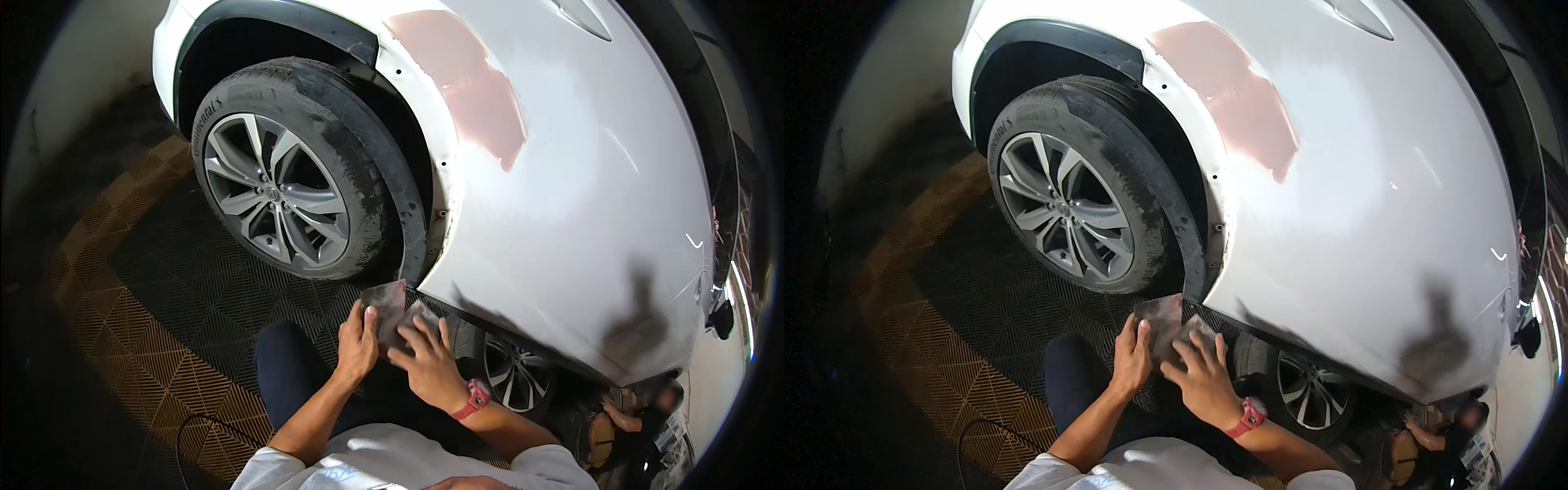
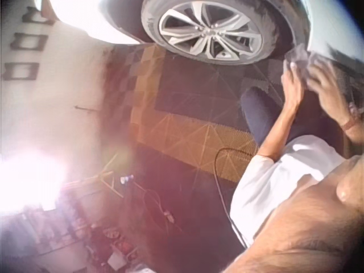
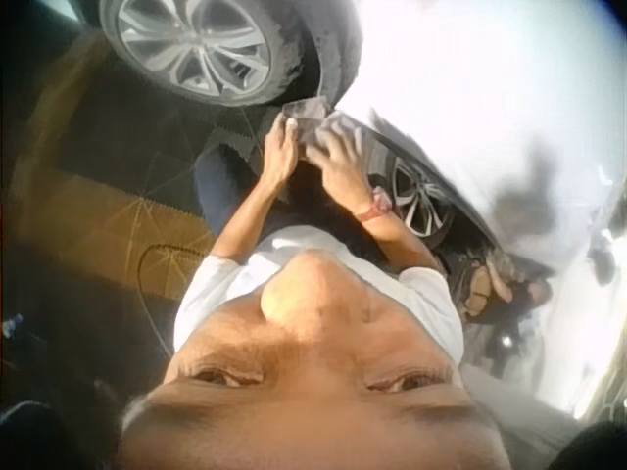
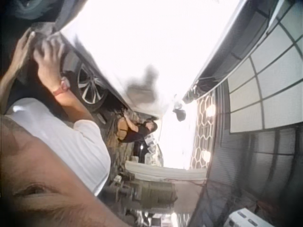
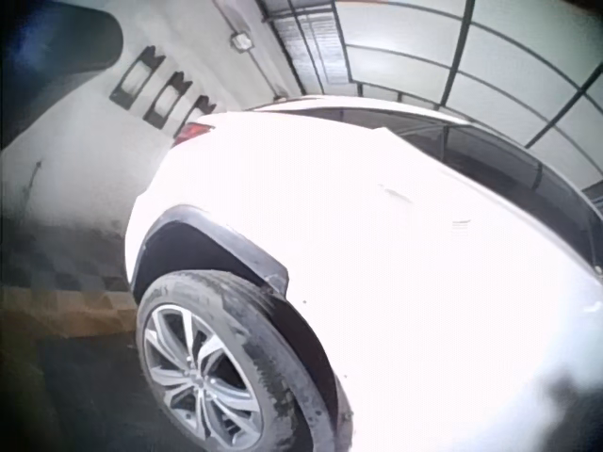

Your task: The person sits on the floor and sands the front bumper of a white car using a sanding block. They move along the side of the vehicle, sanding the area around the front wheel arch and the lower bumper section.

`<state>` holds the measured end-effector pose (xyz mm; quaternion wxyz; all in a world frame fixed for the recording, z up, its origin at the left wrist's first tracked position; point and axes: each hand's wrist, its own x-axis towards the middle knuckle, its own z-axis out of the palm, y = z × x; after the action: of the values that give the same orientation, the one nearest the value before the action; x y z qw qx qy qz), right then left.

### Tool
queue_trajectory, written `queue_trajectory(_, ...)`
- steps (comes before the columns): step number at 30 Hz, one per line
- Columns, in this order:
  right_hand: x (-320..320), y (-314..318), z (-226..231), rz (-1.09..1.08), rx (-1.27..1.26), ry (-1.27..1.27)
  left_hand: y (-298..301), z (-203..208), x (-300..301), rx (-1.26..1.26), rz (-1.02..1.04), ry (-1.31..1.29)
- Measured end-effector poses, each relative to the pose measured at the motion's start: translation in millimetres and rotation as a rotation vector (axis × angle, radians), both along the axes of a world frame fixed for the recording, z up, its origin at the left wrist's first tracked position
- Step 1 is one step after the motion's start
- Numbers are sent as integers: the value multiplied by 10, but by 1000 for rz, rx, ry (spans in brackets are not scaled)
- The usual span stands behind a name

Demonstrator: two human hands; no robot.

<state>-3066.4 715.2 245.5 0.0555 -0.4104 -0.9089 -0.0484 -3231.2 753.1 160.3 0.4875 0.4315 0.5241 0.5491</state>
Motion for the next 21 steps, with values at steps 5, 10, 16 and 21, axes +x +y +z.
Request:
queue_trajectory(5, 71, -9, 474, 32, -16, -84, 161, -461, 121, 148, 474, -730)
queue_trajectory(10, -15, 49, 383, 135, -157, 290, 237, -297, 233, 97, 137, -1022)
queue_trajectory(16, 505, 321, 483, -211, -234, 264, 208, -158, -75, 90, 82, -1171)
queue_trajectory(21, 500, 574, 1829, -133, -325, 1859, 573, -1303, 57, -173, 127, -1286)
